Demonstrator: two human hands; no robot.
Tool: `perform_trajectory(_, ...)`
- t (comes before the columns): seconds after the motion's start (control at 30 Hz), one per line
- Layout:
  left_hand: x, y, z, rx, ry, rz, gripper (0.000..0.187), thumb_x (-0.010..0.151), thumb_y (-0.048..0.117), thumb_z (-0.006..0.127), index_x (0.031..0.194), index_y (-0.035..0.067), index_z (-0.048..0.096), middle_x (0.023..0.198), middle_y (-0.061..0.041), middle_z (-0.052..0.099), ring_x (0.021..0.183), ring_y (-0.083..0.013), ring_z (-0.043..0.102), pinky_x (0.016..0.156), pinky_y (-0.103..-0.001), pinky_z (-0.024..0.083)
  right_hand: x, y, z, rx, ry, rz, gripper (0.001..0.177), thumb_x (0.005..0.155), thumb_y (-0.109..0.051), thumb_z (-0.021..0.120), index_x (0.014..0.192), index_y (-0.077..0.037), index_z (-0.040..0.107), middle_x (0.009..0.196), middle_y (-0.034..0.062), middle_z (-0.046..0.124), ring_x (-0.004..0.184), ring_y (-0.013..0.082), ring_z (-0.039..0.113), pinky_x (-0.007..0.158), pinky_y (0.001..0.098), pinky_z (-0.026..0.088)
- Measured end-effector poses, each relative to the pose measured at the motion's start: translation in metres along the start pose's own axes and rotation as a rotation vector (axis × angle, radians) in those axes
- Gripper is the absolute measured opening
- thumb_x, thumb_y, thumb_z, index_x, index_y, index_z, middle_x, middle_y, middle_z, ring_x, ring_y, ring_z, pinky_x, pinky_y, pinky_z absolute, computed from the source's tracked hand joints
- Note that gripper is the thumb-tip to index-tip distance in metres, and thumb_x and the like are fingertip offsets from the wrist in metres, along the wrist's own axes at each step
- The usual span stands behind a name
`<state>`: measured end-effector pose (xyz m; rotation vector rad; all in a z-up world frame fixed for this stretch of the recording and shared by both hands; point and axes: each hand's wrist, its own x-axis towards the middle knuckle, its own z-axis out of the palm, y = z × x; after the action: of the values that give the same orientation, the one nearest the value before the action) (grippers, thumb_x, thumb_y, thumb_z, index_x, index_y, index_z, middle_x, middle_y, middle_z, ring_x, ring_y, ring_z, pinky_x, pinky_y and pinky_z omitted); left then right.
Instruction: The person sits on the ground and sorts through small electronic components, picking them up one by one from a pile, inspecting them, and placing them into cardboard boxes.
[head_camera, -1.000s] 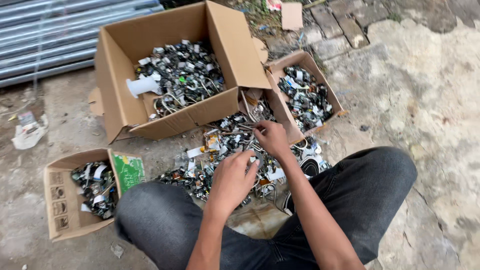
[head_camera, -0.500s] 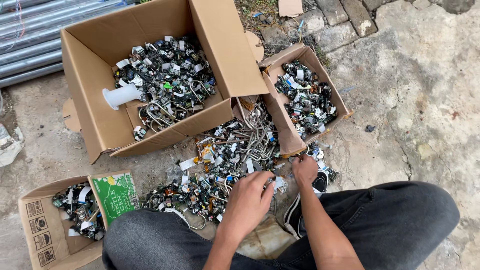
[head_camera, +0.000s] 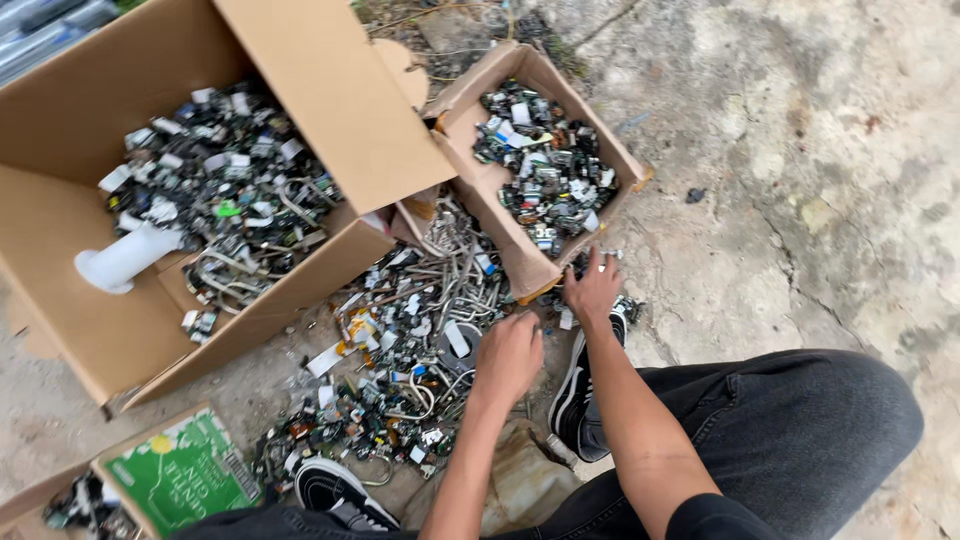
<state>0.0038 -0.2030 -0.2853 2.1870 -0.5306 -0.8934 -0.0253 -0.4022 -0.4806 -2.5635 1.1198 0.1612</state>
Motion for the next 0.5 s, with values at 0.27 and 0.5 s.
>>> perform_trajectory(0.27, 0.01, -0.037, 0.026, 0.043, -0.106, -0.093, 0.024, 0.094, 0.02, 0.057, 0.109, 0.008, 0.072, 0.099, -0.018, 0.074, 0.098, -0.0435, 0.072, 0.082, -0.056, 0.058, 0.013, 0.015, 0.021, 0.036, -0.276, 0.084, 0.067, 0.092, -0.053, 0.06, 0.15, -0.026, 0.043, 0.143, 0.0116, 0.043, 0.13, 0.0437, 0.048, 0.094, 0.0629, 0.054)
perform_trajectory(0.5, -0.001, -0.035, -0.003, -0.041, -0.082, -0.188, 0.031, 0.097, 0.014, 0.053, 0.12, 0.0, 0.07, 0.103, -0.023, 0.073, 0.102, -0.0424, 0.071, 0.086, -0.053, 0.058, 0.007, 0.054, 0.104, 0.061, -0.346, -0.021, 0.068, 0.097, -0.071, 0.044, 0.128, -0.011, 0.052, 0.126, 0.0162, 0.048, 0.114, 0.0476, 0.064, 0.095, 0.0577, 0.054)
